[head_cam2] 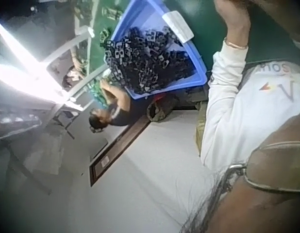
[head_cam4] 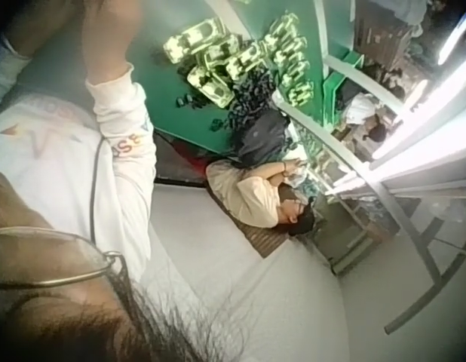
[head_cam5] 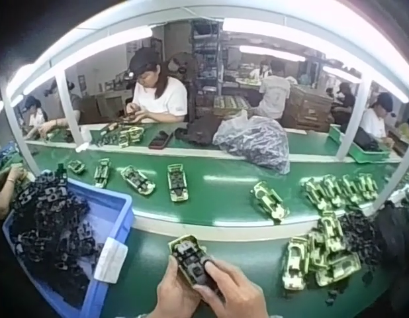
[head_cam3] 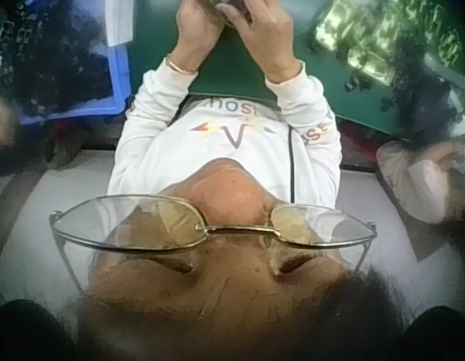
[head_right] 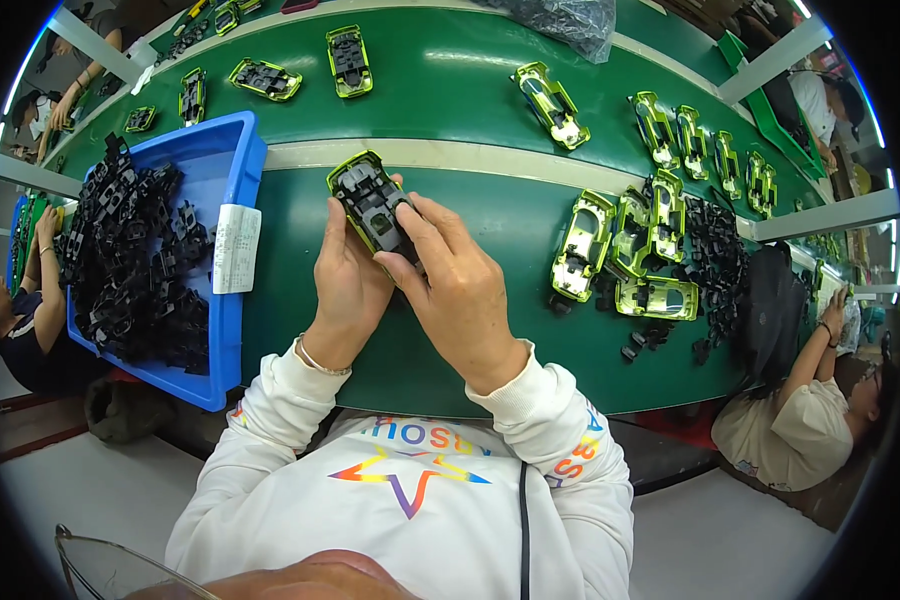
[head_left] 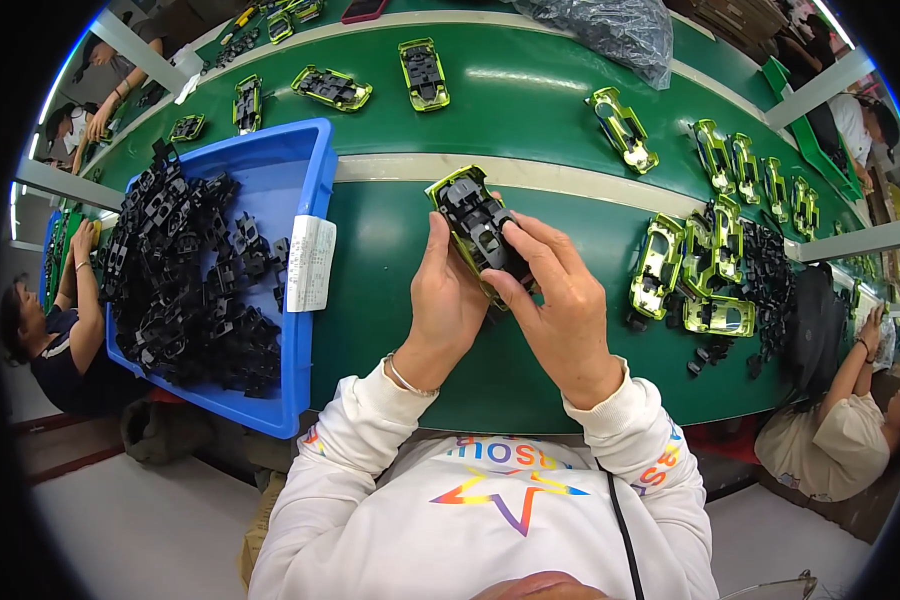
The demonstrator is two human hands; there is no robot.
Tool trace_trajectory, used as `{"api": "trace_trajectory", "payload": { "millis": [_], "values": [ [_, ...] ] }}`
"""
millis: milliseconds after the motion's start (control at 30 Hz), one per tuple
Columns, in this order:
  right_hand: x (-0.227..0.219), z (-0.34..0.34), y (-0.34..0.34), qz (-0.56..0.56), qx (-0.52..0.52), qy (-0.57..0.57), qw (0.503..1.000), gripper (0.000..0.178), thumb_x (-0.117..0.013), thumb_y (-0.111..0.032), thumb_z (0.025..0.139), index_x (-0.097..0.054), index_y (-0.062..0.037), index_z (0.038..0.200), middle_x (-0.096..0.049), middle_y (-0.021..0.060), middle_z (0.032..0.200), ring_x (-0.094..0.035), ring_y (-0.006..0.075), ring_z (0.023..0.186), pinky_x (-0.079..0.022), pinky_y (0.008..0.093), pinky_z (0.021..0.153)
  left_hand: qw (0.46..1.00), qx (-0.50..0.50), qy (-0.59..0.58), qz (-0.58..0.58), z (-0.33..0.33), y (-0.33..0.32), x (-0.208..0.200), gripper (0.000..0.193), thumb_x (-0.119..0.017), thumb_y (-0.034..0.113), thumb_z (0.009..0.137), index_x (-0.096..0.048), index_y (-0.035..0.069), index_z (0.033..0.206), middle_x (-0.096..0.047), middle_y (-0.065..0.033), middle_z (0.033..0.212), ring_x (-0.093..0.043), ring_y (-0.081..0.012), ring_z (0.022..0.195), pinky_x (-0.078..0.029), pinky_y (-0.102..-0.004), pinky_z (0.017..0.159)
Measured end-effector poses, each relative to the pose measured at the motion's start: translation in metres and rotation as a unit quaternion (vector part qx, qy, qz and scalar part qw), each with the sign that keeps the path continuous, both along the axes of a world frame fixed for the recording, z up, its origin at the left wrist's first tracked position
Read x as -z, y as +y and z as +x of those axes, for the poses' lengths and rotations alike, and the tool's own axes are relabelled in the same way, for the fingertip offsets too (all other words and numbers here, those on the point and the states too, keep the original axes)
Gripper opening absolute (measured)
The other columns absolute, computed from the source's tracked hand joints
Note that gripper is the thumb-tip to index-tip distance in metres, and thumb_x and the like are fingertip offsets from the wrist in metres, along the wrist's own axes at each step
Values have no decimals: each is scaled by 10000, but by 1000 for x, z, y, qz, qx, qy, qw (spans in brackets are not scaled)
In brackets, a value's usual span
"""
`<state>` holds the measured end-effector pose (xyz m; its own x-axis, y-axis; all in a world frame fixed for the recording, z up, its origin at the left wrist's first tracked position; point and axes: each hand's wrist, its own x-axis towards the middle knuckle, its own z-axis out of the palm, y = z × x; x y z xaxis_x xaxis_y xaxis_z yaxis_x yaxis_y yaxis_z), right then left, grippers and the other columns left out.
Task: The person assembles toy cars by hand, fitting black interior components into the car bodies and placing the assembled cars onto the conveyor belt.
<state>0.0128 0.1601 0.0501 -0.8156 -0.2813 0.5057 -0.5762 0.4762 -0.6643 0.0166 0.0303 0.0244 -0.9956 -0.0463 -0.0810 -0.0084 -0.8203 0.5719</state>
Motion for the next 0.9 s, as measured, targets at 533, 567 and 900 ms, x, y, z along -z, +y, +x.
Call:
{"api": "trace_trajectory", "payload": {
  "millis": [533,567,900],
  "values": [
    [-18,-3,5,53,-50,-30,997,421,-744,-28,802,-626,15,1204,-600,136,1278,-704,308,911,-581,384,721,1000,2,3,-19,1,-3,4,554,-204,427,1106,-394,49,1464,-541,-153,1401,-544,-292,1262,-438,-445,1093],
    [-17,-2,4,65,-47,-9,997,405,-735,-17,795,-639,17,1186,-603,130,1279,-703,294,891,-578,376,714,1000,9,8,-21,1,-4,4,559,-203,433,1105,-392,50,1467,-537,-153,1406,-530,-294,1282,-428,-445,1103],
    [-18,5,3,218,-26,98,971,415,-737,-24,770,-683,-41,1181,-627,66,1283,-635,204,726,-464,320,626,1000,20,19,7,9,0,5,523,-283,420,1102,-387,41,1447,-514,-129,1414,-518,-265,1289,-427,-429,1100]
  ]
}}
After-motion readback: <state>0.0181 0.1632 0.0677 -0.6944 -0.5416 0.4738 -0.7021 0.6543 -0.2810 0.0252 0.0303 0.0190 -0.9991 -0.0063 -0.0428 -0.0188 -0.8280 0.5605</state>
